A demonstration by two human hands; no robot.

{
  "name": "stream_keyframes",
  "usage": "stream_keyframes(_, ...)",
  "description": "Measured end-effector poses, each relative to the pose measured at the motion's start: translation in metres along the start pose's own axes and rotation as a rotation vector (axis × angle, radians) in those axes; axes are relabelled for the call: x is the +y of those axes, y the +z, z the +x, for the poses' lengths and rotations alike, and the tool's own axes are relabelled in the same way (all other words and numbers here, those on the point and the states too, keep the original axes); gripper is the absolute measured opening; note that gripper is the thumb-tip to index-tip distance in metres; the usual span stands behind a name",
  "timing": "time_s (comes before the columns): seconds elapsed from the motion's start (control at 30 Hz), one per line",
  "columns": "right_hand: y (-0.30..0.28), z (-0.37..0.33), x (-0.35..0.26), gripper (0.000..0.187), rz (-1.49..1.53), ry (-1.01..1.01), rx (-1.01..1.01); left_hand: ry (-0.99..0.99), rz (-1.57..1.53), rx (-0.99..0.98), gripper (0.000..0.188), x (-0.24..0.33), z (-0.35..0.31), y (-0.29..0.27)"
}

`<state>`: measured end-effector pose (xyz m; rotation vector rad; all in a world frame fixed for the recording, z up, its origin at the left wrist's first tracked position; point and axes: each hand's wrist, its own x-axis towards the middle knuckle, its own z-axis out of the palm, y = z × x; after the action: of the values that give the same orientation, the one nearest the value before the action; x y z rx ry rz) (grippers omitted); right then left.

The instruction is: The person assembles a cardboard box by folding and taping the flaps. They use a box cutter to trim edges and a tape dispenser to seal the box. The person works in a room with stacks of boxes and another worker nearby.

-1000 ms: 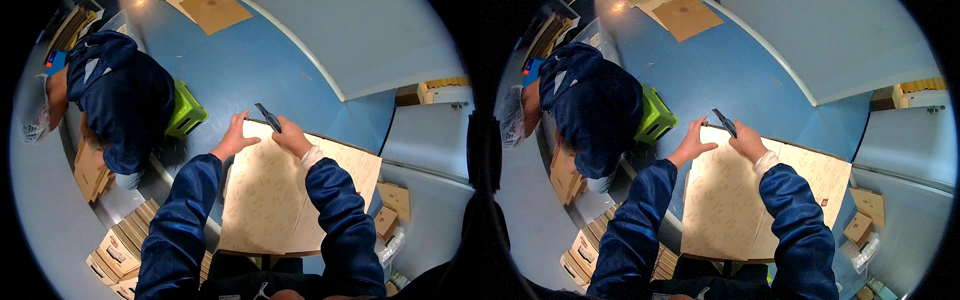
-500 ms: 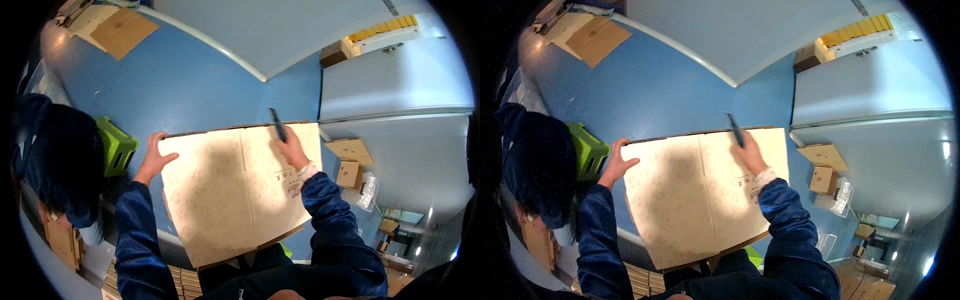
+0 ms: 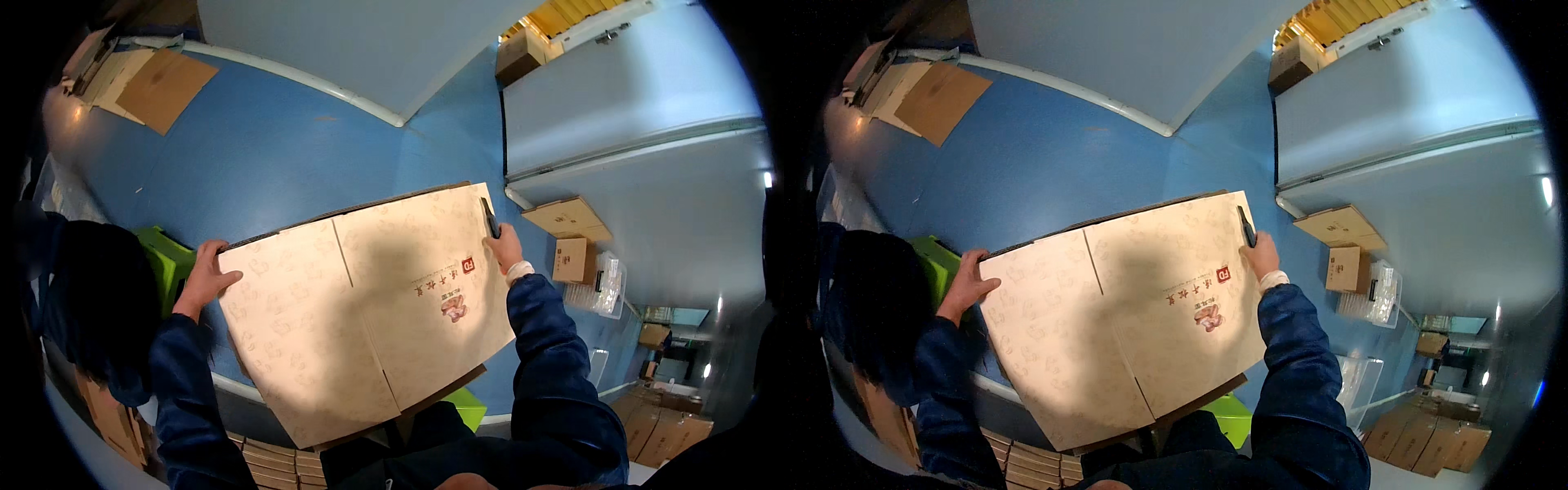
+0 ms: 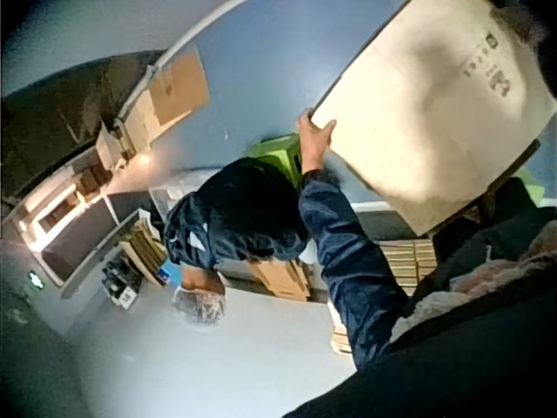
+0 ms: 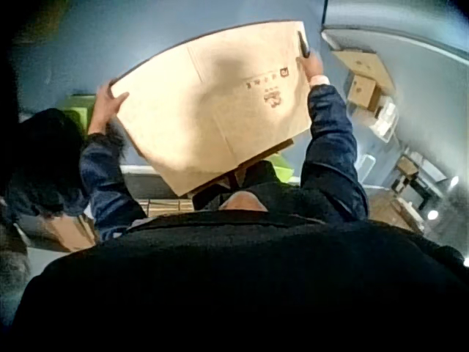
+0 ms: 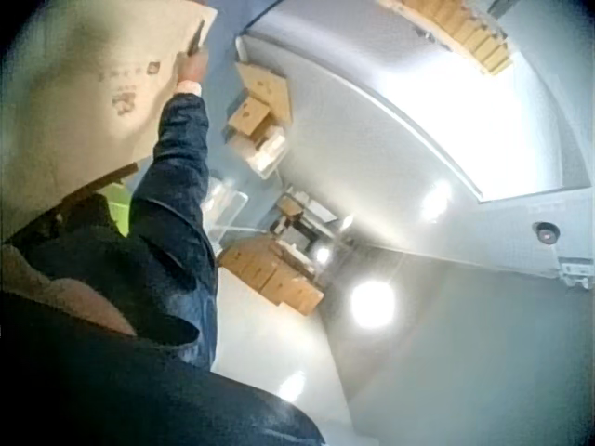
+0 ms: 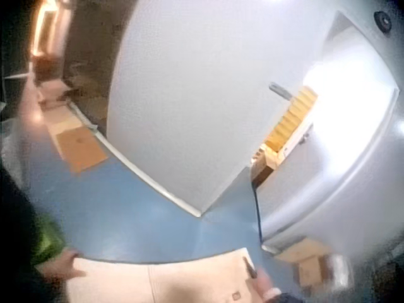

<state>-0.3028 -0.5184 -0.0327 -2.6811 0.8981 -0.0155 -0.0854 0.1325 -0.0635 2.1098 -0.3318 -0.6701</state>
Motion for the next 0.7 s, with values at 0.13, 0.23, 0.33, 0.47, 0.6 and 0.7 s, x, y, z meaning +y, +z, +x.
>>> stream_keyframes(0.13,-0.002,0.032,0.024,0.027,0.247,0.183,-0.05,0.019,0.099,-0.041,0.063,0.004,0.009,0.001)
stream_keyframes(0.23,-0.002,0.044,-0.002,0.028,0.527,0.336,-0.214,-0.033,0.139,-0.046,0.065,0.007,0.006,-0.009)
stream_keyframes(0.33,-0.01,0.053,0.002,0.036,0.395,0.225,-0.255,-0.087,0.03,-0.038,0.065,0.004,0.012,-0.002)
stream_keyframes(0.47,-0.023,0.055,0.01,0.031,0.436,0.282,-0.378,-0.182,-0.142,-0.045,0.058,0.006,0.028,0.0)
stream_keyframes(0.6,-0.033,0.061,0.014,0.031,0.318,0.261,-0.451,-0.193,-0.058,-0.09,0.055,0.001,0.039,-0.006)
stream_keyframes(0.7,-0.03,0.081,0.011,0.036,0.262,-0.118,-0.08,-0.257,-0.143,-0.118,0.054,0.006,0.043,-0.004)
